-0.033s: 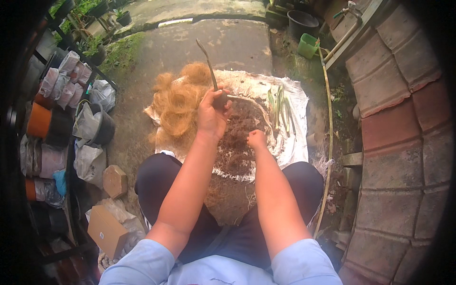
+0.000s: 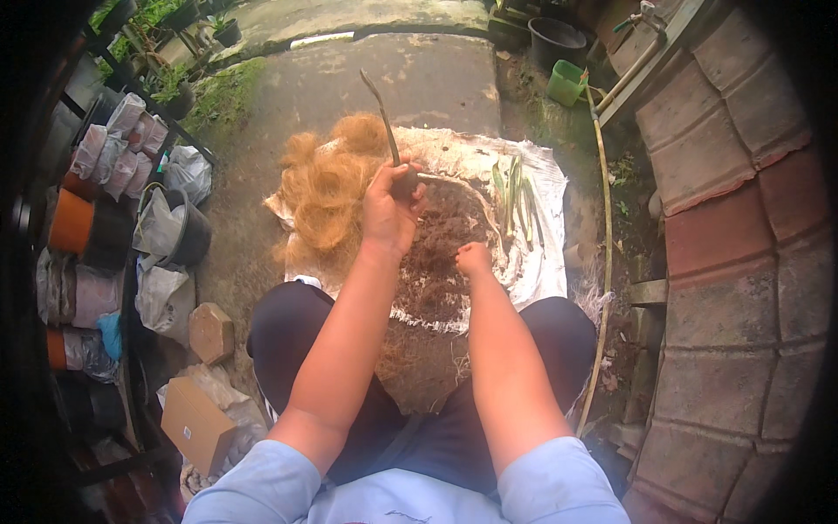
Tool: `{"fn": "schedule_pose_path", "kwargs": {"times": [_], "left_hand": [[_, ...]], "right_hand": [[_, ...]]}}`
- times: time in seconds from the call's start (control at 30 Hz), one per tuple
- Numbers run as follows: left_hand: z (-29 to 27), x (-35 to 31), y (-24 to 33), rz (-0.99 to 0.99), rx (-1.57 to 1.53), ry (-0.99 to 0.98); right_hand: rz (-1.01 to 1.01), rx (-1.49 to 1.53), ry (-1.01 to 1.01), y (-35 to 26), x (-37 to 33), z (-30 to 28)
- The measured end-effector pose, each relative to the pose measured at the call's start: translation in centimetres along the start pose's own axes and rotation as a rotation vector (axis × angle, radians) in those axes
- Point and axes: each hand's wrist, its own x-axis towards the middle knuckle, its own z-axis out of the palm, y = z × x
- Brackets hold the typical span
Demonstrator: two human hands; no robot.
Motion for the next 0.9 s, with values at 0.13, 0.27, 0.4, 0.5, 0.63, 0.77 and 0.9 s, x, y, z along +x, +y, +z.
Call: {"fn": "schedule_pose_path", "kwargs": {"times": [0.13,0.27,0.4,0.5,0.63,0.77,0.9], "left_hand": [[-0.3,0.2,0.2,-0.007,0.015,-0.005],[-2.9,-0.5,2.0,0.037,0.075,0.073],[2.4,1.3,0.0,-0.044,0.033,-0.052],[0.2,1.2,0.7,-0.024,0.100,0.008],[-1.0,0.9,1.6,-0.007,0.108,0.027],[-0.1,1.4,0.9,-0.035,0.107,0.013],[-0.2,1.0,1.0,-0.025,0.101,0.011]], "right_hand": [[-0.034,-0.360,-0.017,3.0,1.0,-0.1],[-0.235,-0.608,0.018,4.3,-0.5,5.4],[-0.236,-0.230,0.357,12.9,8.1,1.1],[-0.198,-0.203,0.240,12.2,4.8,4.2],[-0.233,-0.570,0.169,6.0,-1.3,5.1],[-0.201,-0.533,0.144,3.8,-2.2,5.2],[-0.167,-0.593,0.267,2.6,-3.2,7.3]]}}
